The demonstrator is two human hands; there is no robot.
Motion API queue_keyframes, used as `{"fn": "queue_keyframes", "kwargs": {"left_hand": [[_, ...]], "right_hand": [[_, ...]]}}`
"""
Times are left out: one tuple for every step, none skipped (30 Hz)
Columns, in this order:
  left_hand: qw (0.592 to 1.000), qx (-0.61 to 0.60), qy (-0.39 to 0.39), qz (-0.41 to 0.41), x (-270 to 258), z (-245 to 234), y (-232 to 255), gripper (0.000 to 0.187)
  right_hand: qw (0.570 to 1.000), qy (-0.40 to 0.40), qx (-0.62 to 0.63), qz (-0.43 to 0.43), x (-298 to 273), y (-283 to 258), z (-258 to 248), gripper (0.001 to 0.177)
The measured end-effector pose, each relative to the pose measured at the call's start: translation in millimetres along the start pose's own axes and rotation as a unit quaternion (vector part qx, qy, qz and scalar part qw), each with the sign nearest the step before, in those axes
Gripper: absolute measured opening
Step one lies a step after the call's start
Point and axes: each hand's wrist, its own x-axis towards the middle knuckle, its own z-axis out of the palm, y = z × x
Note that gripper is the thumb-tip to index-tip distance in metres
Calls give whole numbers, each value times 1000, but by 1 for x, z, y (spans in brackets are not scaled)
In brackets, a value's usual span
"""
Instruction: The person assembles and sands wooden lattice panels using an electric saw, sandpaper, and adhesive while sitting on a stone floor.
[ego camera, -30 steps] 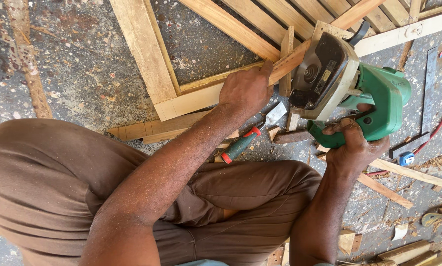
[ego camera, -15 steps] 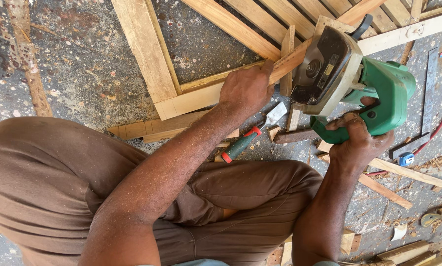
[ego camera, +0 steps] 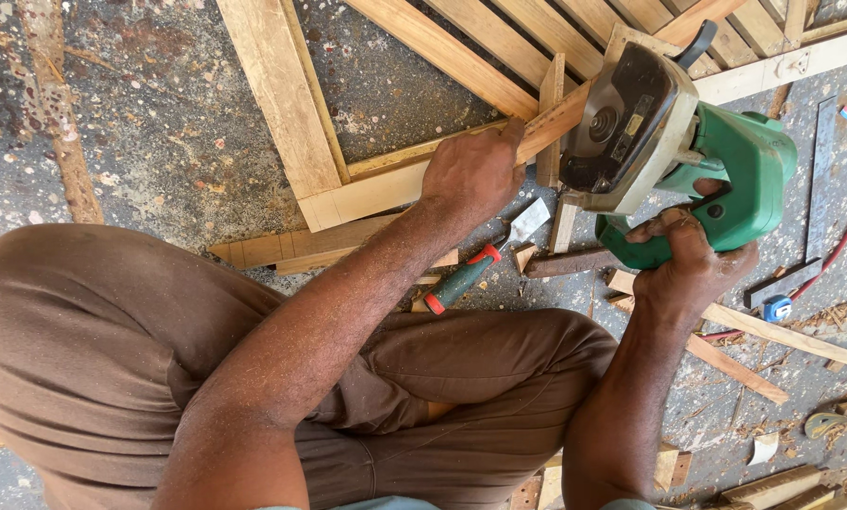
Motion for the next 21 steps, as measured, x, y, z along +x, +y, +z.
{"fn": "queue_keyframes", "kwargs": {"left_hand": [[1000, 2, 4, 2, 0, 0, 0, 54], [1000, 3, 7, 4, 0, 0, 0, 53], [1000, 5, 4, 2, 0, 1, 0, 54], [1000, 7, 2, 2, 0, 0, 1, 55], [1000, 9, 0, 1, 1, 0, 1, 55], [1000, 10, -4, -1, 1, 0, 1, 53], [1000, 10, -9, -2, 1, 0, 1, 51], [1000, 11, -13, -4, 1, 0, 0, 49], [1000, 7, -12, -2, 0, 1, 0, 50], [1000, 4, -10, 1, 0, 1, 0, 52], [1000, 1, -8, 3, 0, 1, -1, 53], [1000, -2, -6, 1, 1, 2, -1, 51], [1000, -6, -5, -1, 2, 4, -2, 49], [1000, -9, -2, -3, 3, 5, -3, 47], [1000, -5, 16, 8, 3, 7, -4, 47], [999, 2, 35, 20, 3, 8, -5, 48], [998, 8, 54, 32, 4, 10, -6, 49], [998, -15, 56, 20, 5, 11, -7, 46], [998, -38, 58, 7, 7, 13, -6, 44], [997, -60, 53, 1, 8, 16, -4, 41], [997, -54, 47, -23, 8, 17, -3, 47]], "right_hand": [[1000, 0, 3, -1, 1, 0, 1, 40], [1000, 0, 5, -2, 3, 1, 1, 40], [1000, 0, 7, -3, 4, 1, 2, 40], [1000, 0, 4, -4, 4, 1, 2, 40], [1000, 1, 1, -5, 5, 1, 3, 41], [1000, 2, -2, -5, 5, 1, 3, 41], [1000, 2, -5, -6, 6, 1, 3, 41], [1000, 2, -7, -7, 8, 2, 3, 40], [1000, 2, -10, -7, 10, 2, 4, 40], [1000, 5, -20, -9, 12, 3, 5, 40], [999, 8, -30, -10, 14, 4, 6, 41], [999, 13, -40, -11, 15, 5, 8, 42], [999, 16, -39, -12, 15, 4, 9, 40], [999, 19, -39, -14, 16, 4, 10, 39], [999, 21, -38, -15, 17, 2, 12, 39], [999, 22, -29, -21, 16, -2, 13, 40], [999, 23, -20, -26, 14, -8, 12, 41], [999, 30, -13, -31, 10, -14, 9, 43], [999, 39, 11, -32, 9, -19, 6, 42], [997, 55, 32, -36, 3, -26, 0, 41], [995, 72, 53, -40, -2, -32, -9, 41]]}}
